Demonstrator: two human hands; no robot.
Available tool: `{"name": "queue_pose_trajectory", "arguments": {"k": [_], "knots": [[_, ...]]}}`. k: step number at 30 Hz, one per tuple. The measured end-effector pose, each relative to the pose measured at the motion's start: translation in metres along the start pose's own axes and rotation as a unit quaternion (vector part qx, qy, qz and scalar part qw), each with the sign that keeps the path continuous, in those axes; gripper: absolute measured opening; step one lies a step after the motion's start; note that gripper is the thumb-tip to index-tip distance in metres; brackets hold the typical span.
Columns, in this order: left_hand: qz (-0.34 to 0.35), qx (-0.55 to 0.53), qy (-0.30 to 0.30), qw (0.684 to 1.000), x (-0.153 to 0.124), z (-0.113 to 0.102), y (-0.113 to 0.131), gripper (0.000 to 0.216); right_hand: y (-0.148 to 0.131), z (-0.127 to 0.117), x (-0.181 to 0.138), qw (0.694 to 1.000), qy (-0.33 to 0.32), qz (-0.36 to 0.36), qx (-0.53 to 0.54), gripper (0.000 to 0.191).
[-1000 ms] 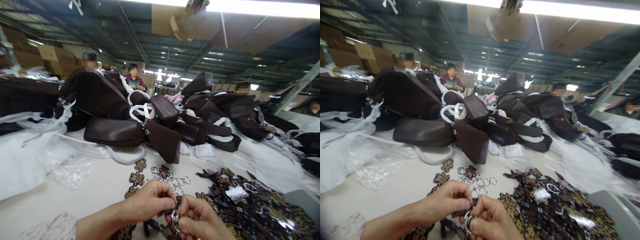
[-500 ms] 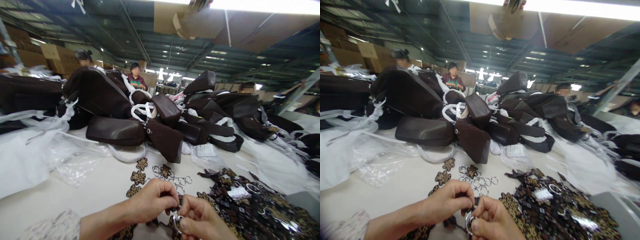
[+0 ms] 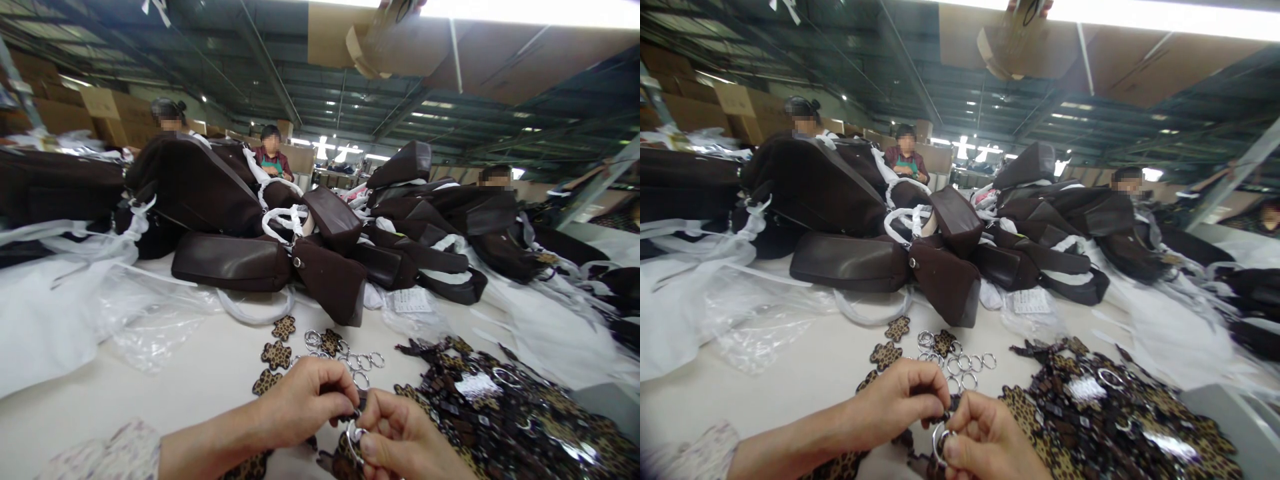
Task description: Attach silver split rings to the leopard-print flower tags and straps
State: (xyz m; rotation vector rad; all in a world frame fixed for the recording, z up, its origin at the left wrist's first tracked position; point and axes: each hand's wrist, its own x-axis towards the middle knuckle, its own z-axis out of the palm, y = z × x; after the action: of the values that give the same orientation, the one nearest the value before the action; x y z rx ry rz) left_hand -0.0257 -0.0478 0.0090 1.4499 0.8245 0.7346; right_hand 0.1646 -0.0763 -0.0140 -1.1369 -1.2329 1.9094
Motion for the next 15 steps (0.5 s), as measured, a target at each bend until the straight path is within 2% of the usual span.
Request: {"name": "queue_pose_trajectory", "arguments": {"k": [4, 7, 15], "knots": [[0.027, 0.05, -0.003, 0.998, -0.001, -0.003, 0.002, 0.016, 0.011, -0.006, 0.009, 1.0, -0.007, 0.002, -0.006, 0.048], [0.043, 0.091, -0.016, 0.995, -0.002, -0.003, 0.004, 0.018, 0.015, -0.009, 0.011, 1.0, 0.01, 0.005, -0.017, 0.05], [0.098, 0.184, -0.015, 0.978, -0.003, -0.002, 0.001, 0.02, 0.008, -0.003, 0.008, 0.999, 0.023, 0.024, -0.032, 0.05]]}}
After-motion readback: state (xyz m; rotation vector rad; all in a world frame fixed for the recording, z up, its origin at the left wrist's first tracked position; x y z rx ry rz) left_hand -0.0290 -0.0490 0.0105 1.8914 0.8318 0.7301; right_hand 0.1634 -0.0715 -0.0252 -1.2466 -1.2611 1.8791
